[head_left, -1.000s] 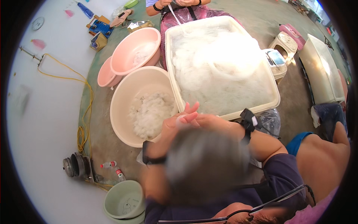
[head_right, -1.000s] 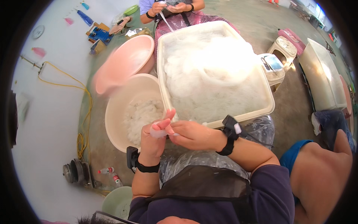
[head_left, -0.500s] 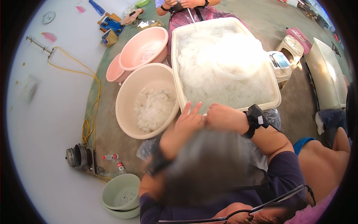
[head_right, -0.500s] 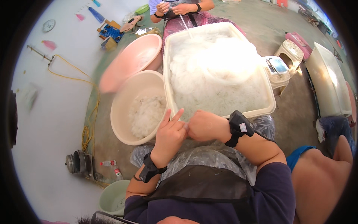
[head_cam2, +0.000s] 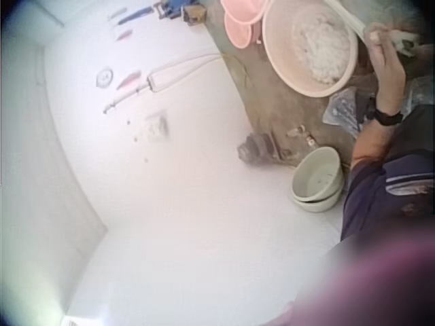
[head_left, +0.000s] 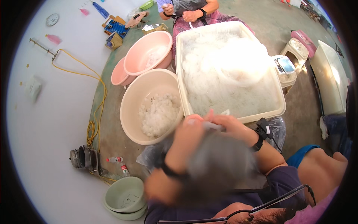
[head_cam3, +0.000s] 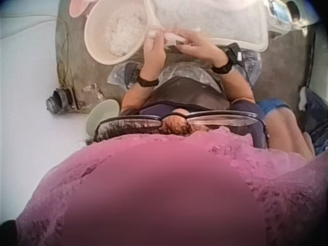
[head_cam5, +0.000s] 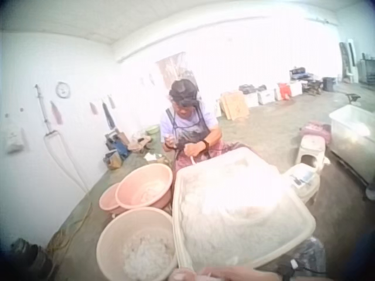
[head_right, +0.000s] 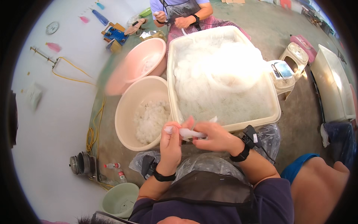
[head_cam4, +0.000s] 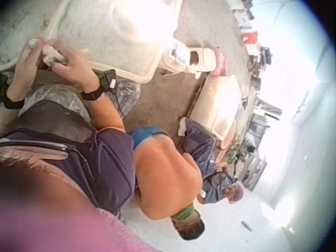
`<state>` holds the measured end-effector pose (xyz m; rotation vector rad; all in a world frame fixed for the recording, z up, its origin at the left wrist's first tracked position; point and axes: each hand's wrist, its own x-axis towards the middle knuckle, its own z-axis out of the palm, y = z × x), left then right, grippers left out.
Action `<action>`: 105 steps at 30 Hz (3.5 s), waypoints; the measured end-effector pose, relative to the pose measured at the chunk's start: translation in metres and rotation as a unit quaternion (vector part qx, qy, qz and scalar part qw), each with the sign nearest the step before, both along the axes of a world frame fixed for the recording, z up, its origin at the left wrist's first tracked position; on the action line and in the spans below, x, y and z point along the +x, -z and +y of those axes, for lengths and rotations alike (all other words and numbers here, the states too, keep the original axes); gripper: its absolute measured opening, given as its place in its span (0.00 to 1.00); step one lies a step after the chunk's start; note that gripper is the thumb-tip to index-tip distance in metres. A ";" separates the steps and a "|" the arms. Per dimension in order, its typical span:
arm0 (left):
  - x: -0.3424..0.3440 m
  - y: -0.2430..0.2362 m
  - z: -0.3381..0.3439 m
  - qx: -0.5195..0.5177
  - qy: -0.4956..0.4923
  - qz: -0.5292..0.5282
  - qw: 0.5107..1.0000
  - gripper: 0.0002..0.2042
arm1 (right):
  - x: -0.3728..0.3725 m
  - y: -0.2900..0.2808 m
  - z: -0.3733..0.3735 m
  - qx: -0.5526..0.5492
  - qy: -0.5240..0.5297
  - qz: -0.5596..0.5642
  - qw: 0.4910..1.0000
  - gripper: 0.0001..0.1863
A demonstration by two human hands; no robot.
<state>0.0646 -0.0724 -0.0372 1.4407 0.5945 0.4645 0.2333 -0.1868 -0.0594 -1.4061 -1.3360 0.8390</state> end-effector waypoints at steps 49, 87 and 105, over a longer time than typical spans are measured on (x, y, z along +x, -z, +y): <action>-0.009 -0.005 0.073 0.498 0.184 -0.036 0.847 0.12 | -0.001 0.008 0.044 0.065 -0.085 -0.219 0.970 0.09; -0.053 0.081 0.059 -0.354 0.018 -0.050 0.934 0.21 | -0.038 0.018 0.053 0.121 -0.134 0.018 0.983 0.17; -0.091 0.175 0.046 -0.272 -0.081 0.095 0.954 0.11 | -0.075 0.176 0.014 -0.145 -0.159 0.203 0.955 0.30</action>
